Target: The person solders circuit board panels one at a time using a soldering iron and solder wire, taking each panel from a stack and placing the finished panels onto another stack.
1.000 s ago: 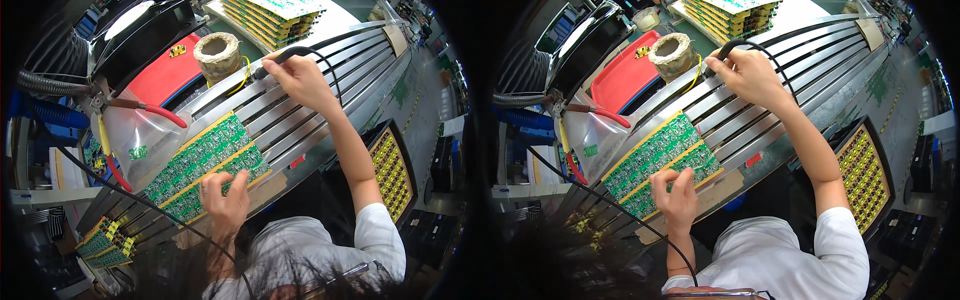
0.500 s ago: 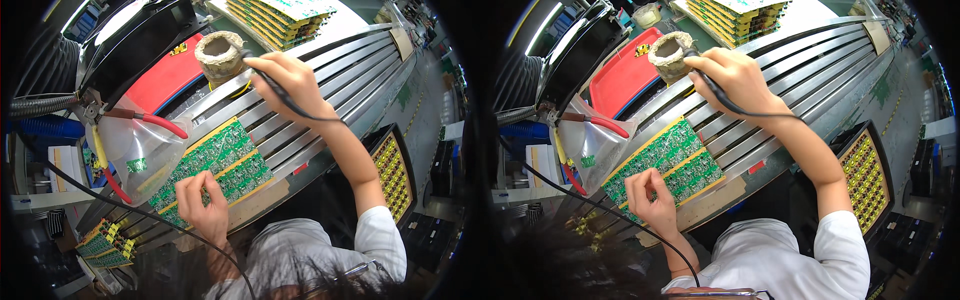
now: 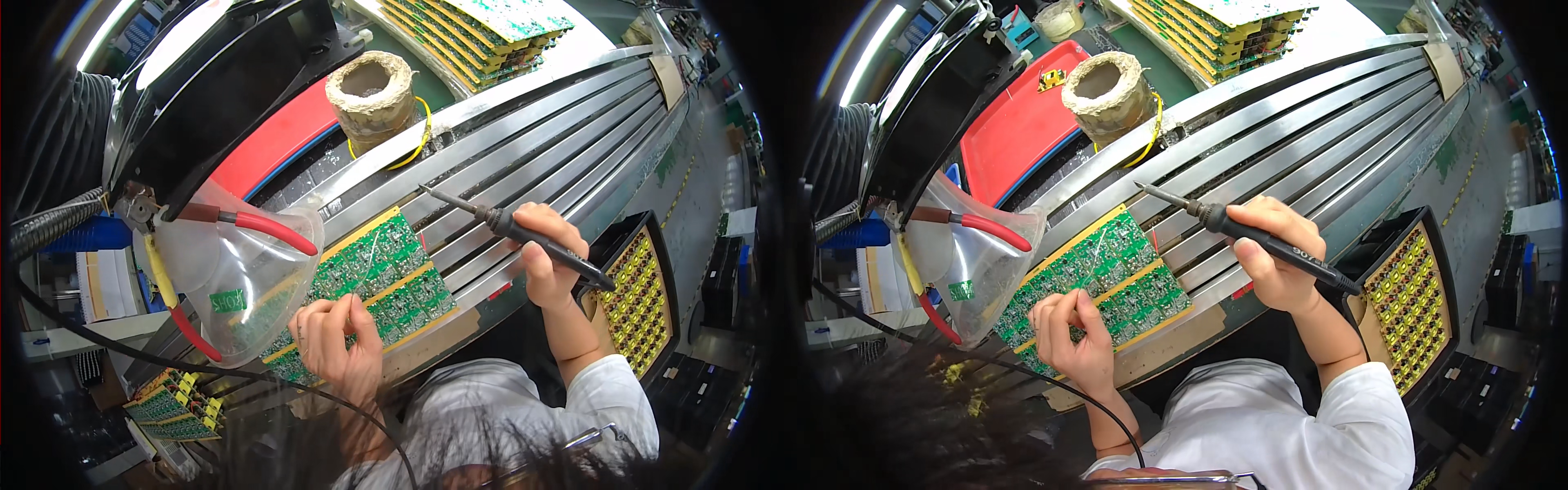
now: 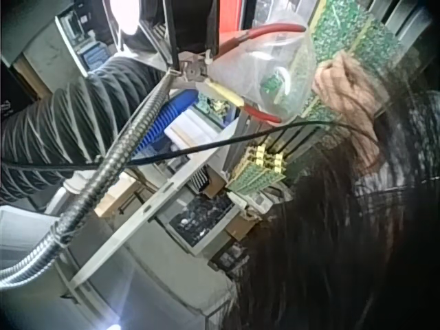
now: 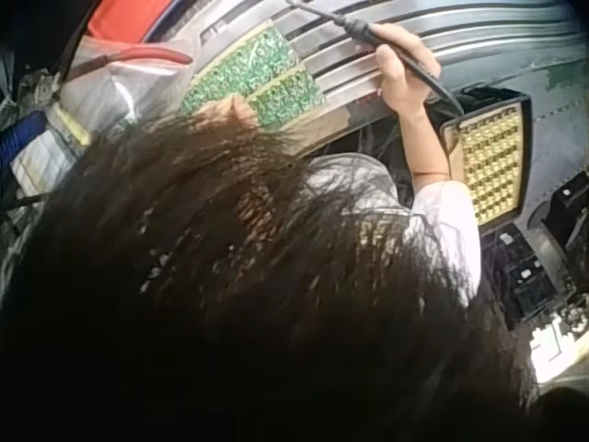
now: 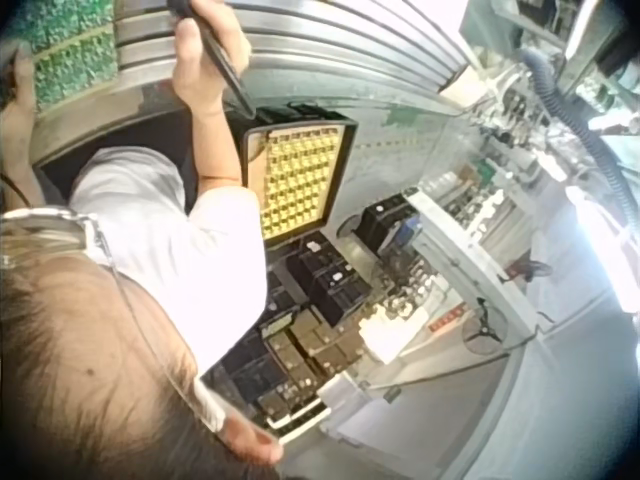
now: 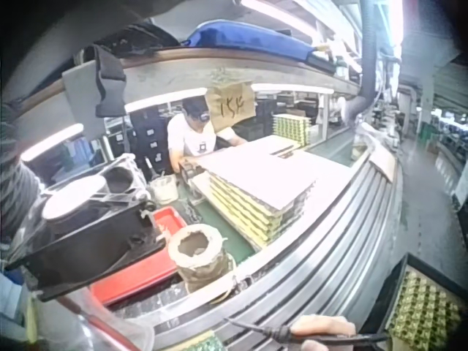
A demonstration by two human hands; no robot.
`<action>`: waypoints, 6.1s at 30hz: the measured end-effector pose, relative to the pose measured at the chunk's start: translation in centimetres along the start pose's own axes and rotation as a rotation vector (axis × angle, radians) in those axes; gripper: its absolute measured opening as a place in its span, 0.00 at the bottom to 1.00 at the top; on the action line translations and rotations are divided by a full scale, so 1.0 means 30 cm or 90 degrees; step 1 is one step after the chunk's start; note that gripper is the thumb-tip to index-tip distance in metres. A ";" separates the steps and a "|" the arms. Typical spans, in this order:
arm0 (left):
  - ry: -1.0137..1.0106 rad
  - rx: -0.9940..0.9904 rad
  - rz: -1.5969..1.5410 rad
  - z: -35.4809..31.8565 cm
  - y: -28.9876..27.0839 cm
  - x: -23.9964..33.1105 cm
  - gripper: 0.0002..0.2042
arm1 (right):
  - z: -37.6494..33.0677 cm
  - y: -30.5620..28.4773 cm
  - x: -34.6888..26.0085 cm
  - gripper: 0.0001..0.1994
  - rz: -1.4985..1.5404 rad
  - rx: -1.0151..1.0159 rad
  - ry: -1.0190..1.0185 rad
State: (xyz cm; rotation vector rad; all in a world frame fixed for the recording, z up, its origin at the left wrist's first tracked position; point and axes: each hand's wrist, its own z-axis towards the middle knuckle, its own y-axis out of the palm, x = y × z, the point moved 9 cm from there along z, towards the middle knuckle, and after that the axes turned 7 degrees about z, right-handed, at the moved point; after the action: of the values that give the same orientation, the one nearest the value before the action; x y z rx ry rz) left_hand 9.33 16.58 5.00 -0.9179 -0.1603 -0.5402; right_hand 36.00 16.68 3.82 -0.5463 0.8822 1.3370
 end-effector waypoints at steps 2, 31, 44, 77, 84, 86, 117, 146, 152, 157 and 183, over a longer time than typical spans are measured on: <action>-0.002 0.004 -0.009 0.000 0.006 0.001 0.10 | -0.005 -0.001 0.022 0.15 0.032 0.014 0.010; 0.023 -0.006 -0.012 -0.142 -0.049 -0.037 0.11 | -0.155 0.172 -0.073 0.12 -0.071 -0.206 -0.113; 0.000 -0.003 0.002 -0.129 -0.038 -0.035 0.07 | -0.206 0.191 -0.031 0.12 -0.060 -0.172 -0.109; -0.035 0.013 -0.013 -0.052 -0.040 -0.039 0.06 | -0.160 0.133 -0.043 0.15 -0.022 -0.107 -0.061; -0.032 0.018 0.025 -0.041 -0.048 -0.058 0.07 | -0.119 0.120 -0.011 0.15 0.028 -0.083 -0.008; -0.043 0.021 0.037 -0.043 -0.059 -0.076 0.07 | -0.112 0.120 -0.004 0.15 0.048 -0.071 0.001; -0.055 -0.001 -0.068 -0.107 -0.078 -0.076 0.05 | -0.136 0.198 -0.001 0.15 0.027 -0.074 -0.016; -0.073 0.063 0.060 -0.057 -0.094 -0.114 0.08 | -0.127 0.216 0.010 0.14 0.029 -0.124 0.010; -0.128 0.050 0.000 -0.089 -0.105 -0.164 0.06 | -0.139 0.251 0.016 0.14 0.024 -0.138 0.009; -0.187 0.044 -0.031 -0.102 -0.122 -0.211 0.04 | -0.144 0.260 0.017 0.14 0.036 -0.138 0.011; -0.265 0.090 -0.225 -0.165 -0.144 -0.356 0.02 | -0.126 0.402 0.004 0.14 0.033 -0.161 0.033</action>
State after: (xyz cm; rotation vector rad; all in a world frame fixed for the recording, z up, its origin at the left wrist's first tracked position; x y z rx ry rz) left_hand -2.48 14.57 1.27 -0.8584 -0.7381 -0.6480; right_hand 23.39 16.01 3.24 -0.7608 0.7771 1.4985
